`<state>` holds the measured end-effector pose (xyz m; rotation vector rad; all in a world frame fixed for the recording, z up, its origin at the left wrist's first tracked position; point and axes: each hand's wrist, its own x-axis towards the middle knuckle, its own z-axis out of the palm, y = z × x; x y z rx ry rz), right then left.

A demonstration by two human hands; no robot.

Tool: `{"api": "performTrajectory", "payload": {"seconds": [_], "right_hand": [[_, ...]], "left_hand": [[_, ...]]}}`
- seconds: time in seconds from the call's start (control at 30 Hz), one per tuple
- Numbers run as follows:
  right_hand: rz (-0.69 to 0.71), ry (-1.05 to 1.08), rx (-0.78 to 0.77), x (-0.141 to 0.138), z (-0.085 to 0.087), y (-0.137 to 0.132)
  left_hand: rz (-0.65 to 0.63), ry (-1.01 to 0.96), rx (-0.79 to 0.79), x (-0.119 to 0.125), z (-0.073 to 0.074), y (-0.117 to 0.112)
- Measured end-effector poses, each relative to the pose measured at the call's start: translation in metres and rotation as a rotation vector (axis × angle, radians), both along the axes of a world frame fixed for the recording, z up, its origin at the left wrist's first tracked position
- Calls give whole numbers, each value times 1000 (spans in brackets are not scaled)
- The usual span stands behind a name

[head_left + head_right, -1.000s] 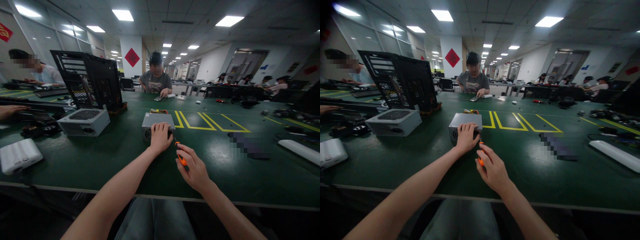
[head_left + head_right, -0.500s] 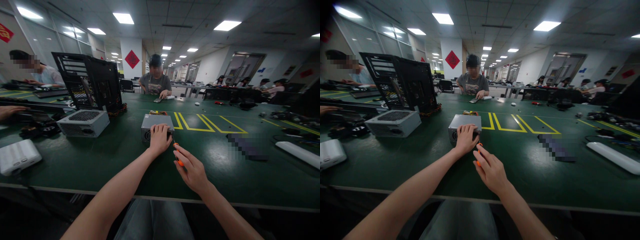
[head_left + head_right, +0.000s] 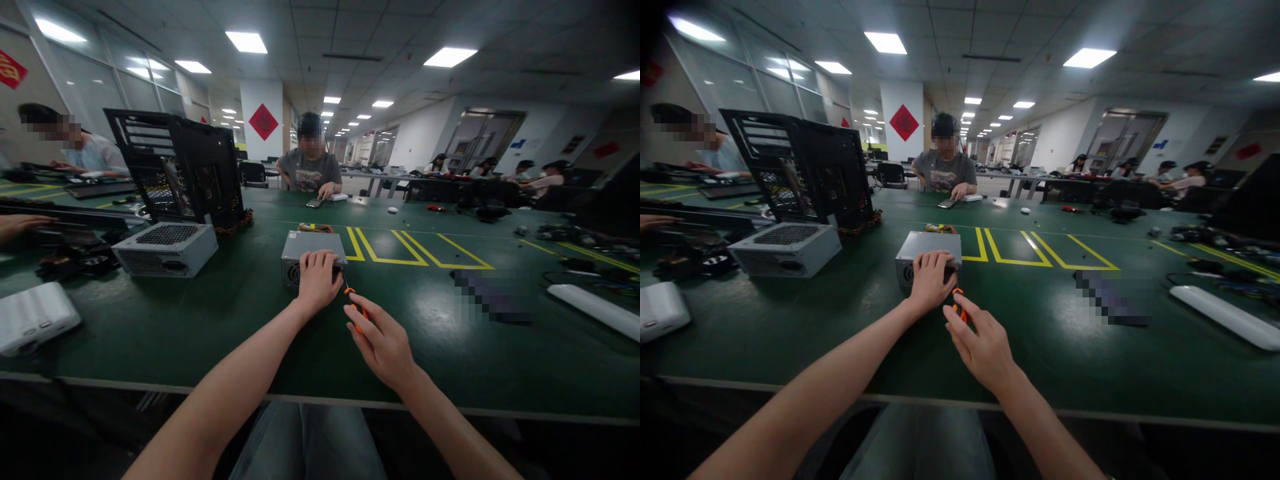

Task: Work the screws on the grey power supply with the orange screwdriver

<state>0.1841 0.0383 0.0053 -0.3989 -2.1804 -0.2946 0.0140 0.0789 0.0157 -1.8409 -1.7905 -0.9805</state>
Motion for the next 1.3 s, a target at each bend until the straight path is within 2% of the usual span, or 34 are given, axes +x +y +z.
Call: {"api": "performTrajectory", "payload": {"seconds": [0.2, 0.33, 0.43, 0.53, 0.6, 0.7, 0.83, 1.07, 1.3], "right_hand": [[23, 62, -23, 0, -5, 2], [14, -16, -7, 0, -5, 3], [-87, -111, 133, 0, 1, 2], [-208, -118, 250, -4, 12, -1], [-261, -89, 259, -8, 20, -3], [-313, -50, 177, -15, 30, -3], [-272, -59, 131, -17, 35, 2], [-280, 20, 256, -7, 39, 21], [-189, 131, 307, -9, 22, 26]], "left_hand": [[-11, 1, 14, -1, -1, 0], [-16, 0, 24, -2, -1, 1], [-21, -10, 31, -2, -1, 1], [-27, -11, 35, -2, -1, 1], [-26, -11, 39, -2, -2, 1], [-23, -14, 41, -2, -3, 2], [-28, -10, 40, -3, -4, 3], [-30, -3, 51, -3, -4, 3], [-30, -1, 51, -2, -4, 4]]}}
